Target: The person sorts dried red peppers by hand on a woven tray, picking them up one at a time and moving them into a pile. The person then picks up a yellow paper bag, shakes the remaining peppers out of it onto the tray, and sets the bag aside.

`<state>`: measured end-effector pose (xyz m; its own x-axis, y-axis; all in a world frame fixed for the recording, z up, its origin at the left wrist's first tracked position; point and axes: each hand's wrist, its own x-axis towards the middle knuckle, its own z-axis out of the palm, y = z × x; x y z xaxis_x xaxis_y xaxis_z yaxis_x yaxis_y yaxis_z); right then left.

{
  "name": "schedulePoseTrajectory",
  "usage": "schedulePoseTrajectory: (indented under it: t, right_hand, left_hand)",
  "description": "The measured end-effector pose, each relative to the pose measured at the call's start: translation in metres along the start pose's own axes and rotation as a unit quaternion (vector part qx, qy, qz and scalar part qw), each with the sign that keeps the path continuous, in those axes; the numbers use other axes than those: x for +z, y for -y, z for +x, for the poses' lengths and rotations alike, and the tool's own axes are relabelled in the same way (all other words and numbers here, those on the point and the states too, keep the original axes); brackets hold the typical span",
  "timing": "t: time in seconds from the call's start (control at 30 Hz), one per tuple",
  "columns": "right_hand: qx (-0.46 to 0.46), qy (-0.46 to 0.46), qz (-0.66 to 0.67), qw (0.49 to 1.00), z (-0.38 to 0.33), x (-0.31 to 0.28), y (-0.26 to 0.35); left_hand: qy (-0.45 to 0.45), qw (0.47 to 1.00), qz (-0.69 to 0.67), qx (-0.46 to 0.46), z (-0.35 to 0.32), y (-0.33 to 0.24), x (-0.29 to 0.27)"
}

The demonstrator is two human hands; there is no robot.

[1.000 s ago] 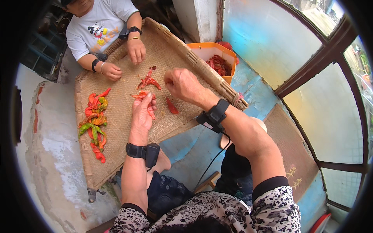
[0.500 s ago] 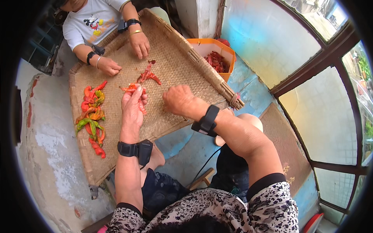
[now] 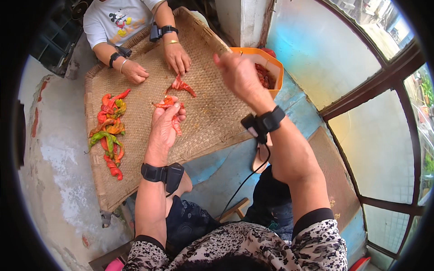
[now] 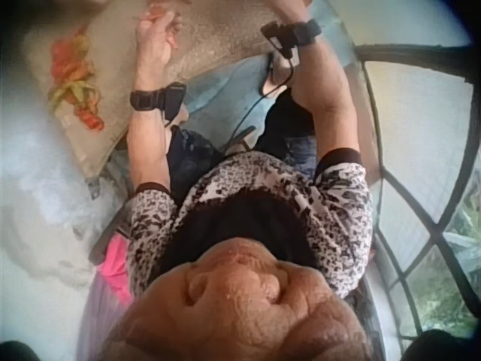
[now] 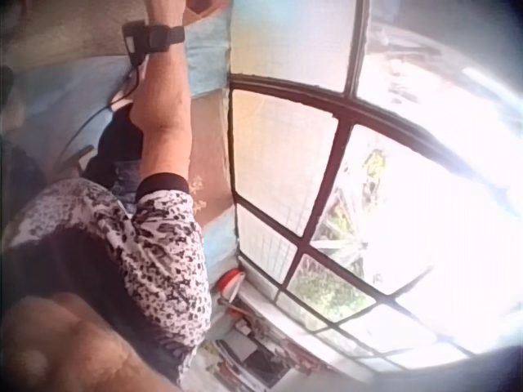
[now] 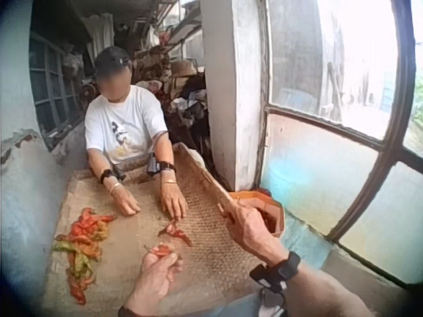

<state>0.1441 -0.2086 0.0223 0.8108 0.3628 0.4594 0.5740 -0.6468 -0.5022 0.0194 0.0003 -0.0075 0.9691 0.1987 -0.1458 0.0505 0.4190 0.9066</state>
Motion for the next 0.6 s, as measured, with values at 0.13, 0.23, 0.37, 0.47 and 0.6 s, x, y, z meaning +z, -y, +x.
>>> schedulePoseTrajectory:
  t: [0.13,0.23,0.37,0.47,0.6]
  right_hand:
    - [-0.082,-0.058,-0.051,0.994,-0.009,0.004,-0.009]
    - [-0.044,0.168,0.196,0.965,-0.03,0.021,0.027]
    - [-0.062,0.212,0.212,0.952,-0.039,0.028,0.049]
    - [-0.098,0.146,0.247,0.953,-0.032,0.023,0.035]
    - [-0.058,-0.04,0.13,0.989,-0.009,-0.003,0.004]
  left_hand:
    - [0.016,1.0,0.002,-0.019,-0.001,0.007,0.006]
    - [0.02,0.999,0.025,-0.031,0.001,0.008,0.008]
    - [0.043,0.998,0.035,-0.018,0.005,0.016,0.012]
    - [0.051,0.998,0.035,-0.024,0.005,0.015,0.017]
    - [0.041,0.998,0.036,-0.045,0.0,0.01,0.016]
